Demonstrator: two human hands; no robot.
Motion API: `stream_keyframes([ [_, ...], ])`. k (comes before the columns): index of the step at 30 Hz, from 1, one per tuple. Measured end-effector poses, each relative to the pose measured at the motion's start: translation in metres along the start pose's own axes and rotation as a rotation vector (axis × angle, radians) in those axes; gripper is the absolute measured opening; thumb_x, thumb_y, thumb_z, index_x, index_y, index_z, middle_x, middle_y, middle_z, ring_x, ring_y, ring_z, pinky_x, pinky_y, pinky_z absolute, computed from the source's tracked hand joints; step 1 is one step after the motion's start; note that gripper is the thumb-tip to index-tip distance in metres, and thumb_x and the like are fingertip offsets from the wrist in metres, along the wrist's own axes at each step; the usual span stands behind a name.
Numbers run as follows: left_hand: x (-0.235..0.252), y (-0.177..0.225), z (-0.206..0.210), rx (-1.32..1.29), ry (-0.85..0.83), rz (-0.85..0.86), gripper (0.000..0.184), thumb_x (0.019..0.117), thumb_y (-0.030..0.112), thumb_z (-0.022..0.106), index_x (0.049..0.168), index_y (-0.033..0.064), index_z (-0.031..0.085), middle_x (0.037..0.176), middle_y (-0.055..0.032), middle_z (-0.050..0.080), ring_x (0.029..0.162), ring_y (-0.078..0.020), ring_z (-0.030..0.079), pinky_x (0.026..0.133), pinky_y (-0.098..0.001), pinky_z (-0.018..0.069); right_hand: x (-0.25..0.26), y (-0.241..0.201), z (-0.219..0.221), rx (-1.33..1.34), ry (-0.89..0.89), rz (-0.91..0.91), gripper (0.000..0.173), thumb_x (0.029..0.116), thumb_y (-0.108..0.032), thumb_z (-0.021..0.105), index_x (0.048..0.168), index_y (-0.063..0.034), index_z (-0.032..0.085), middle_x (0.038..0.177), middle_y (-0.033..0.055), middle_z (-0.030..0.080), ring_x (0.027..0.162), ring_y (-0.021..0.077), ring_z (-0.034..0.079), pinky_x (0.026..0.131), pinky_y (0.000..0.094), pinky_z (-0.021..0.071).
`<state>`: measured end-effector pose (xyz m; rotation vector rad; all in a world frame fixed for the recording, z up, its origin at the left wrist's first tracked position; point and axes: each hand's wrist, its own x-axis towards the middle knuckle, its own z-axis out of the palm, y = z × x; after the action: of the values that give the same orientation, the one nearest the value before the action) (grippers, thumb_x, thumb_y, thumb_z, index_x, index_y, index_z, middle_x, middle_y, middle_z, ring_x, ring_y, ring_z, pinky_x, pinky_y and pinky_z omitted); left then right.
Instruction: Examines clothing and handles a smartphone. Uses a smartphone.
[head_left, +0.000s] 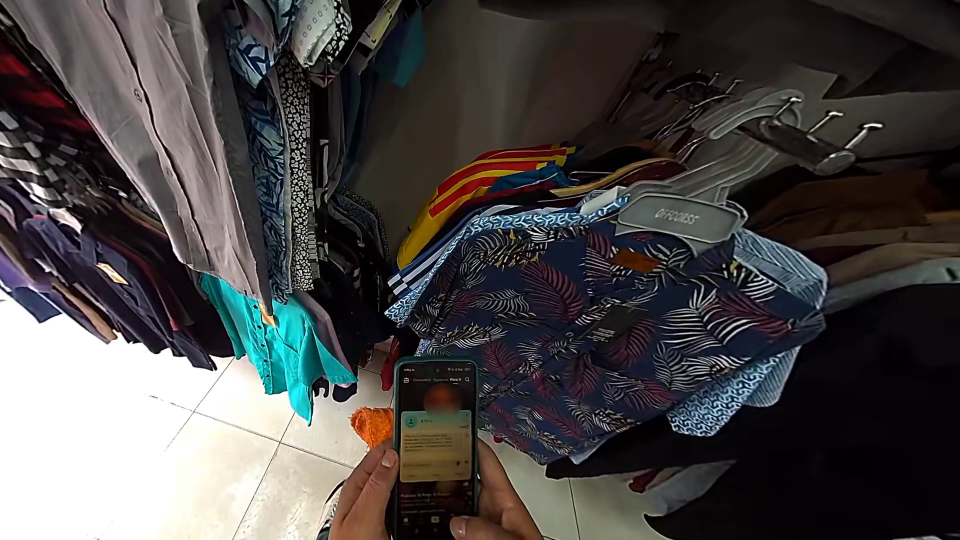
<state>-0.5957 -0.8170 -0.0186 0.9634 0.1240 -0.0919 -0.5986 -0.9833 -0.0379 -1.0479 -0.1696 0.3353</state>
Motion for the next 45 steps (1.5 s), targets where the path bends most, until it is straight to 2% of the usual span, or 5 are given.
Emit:
stream_keyframes([
  [17,0.0003,0.0009,-0.0025,-0.038,-0.018,0.010,0.041,0.1051,0.006,0.021,0.115,0.0032,0.061,0.100,0.0023,0.077,0.097,-0.0073,0.073,0.093,-0.0307,0.0596,0.0015,0.0015,0.0017,0.001,-0.031,0.008,0.076,0.0832,0.009,0.049,0.149,-0.0122,0.017,0.133,0.0018,0.064,0.114,0.0237,0.070,0.075,0.0459,0.0653],
  [45,-0.0010,-0.0026,0.0023,-0.077,-0.018,0.003,0.042,0.1055,0.006,0.020,0.114,0.0047,0.061,0.100,0.0018,0.077,0.096,-0.0071,0.073,0.092,-0.0297,0.0597,-0.0011,0.0014,-0.0017,0.024,-0.033,0.014,0.073,0.0837,0.008,0.049,0.147,-0.0136,0.021,0.132,0.0017,0.065,0.114,0.0228,0.070,0.076,0.0439,0.0648],
])
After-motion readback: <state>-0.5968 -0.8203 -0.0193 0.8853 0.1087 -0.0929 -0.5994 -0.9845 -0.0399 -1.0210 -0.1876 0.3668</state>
